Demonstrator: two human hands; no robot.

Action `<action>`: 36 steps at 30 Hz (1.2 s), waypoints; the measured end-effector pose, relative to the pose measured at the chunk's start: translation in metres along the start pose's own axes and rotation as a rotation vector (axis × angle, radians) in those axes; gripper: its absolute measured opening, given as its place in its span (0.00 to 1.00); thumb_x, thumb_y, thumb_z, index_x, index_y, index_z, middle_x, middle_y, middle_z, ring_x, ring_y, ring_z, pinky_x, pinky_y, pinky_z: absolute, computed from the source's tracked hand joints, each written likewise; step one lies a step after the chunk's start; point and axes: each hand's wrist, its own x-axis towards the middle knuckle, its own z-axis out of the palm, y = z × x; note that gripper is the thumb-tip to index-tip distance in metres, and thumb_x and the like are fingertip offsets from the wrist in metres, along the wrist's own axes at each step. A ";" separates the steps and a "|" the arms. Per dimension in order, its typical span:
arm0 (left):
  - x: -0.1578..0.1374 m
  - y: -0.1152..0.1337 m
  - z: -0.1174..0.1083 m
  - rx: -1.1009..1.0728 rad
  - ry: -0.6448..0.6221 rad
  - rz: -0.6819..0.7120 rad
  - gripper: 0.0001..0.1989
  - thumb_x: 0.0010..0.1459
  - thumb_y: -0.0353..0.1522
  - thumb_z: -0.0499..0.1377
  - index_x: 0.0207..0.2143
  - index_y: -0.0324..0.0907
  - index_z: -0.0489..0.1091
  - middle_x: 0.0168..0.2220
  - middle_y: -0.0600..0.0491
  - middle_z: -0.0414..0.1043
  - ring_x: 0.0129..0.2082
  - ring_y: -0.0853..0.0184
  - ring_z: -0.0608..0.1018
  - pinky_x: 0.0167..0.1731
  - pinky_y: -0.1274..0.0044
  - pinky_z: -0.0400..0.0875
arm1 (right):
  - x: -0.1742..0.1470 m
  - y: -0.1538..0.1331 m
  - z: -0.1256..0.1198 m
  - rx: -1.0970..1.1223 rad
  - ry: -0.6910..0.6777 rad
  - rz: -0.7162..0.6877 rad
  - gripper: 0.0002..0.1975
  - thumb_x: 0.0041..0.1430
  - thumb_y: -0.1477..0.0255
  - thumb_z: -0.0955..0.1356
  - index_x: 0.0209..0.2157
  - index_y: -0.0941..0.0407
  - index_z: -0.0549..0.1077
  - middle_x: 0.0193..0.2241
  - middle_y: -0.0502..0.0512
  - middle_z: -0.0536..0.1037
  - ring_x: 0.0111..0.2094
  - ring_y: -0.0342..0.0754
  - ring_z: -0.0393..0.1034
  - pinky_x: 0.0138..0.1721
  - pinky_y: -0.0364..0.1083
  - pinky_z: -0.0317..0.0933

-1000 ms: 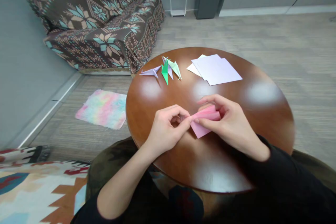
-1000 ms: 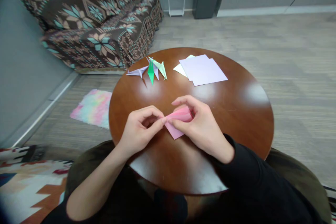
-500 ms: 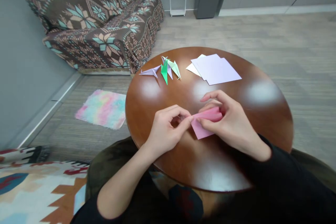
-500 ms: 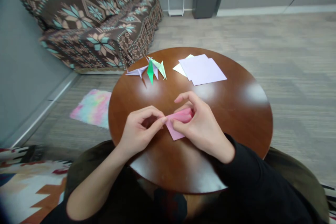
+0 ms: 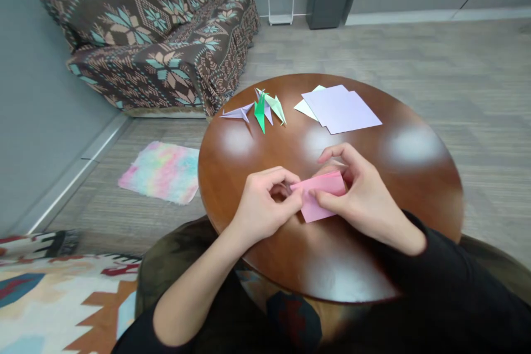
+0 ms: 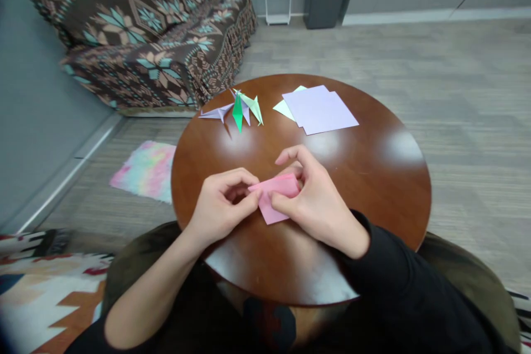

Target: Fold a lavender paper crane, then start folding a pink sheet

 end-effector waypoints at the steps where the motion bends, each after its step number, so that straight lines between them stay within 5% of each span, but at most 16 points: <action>1: 0.000 0.001 0.000 0.014 -0.001 0.004 0.02 0.55 0.28 0.64 0.29 0.38 0.75 0.27 0.53 0.73 0.24 0.71 0.72 0.25 0.79 0.67 | 0.000 0.000 0.001 0.013 -0.008 0.000 0.23 0.48 0.77 0.75 0.43 0.49 0.65 0.26 0.45 0.75 0.24 0.47 0.70 0.24 0.45 0.64; 14: 0.007 0.002 -0.019 -0.037 0.051 -0.018 0.04 0.53 0.27 0.64 0.27 0.38 0.72 0.25 0.55 0.72 0.24 0.72 0.72 0.26 0.81 0.68 | 0.001 -0.001 -0.004 -0.004 -0.002 0.002 0.21 0.46 0.78 0.73 0.40 0.50 0.64 0.21 0.41 0.70 0.19 0.42 0.61 0.19 0.41 0.54; 24: 0.003 0.003 0.001 -0.105 -0.022 -0.093 0.09 0.60 0.35 0.65 0.29 0.39 0.75 0.27 0.53 0.74 0.25 0.71 0.73 0.26 0.80 0.68 | -0.001 0.002 0.004 0.029 0.011 -0.003 0.23 0.48 0.78 0.74 0.43 0.49 0.64 0.25 0.43 0.72 0.23 0.46 0.68 0.24 0.44 0.62; 36: 0.005 0.001 -0.003 -0.073 -0.008 -0.068 0.09 0.59 0.34 0.65 0.29 0.38 0.75 0.26 0.54 0.74 0.24 0.72 0.73 0.26 0.81 0.69 | 0.001 0.000 0.002 0.056 0.042 0.029 0.22 0.45 0.78 0.74 0.40 0.50 0.64 0.23 0.42 0.74 0.21 0.42 0.63 0.21 0.42 0.57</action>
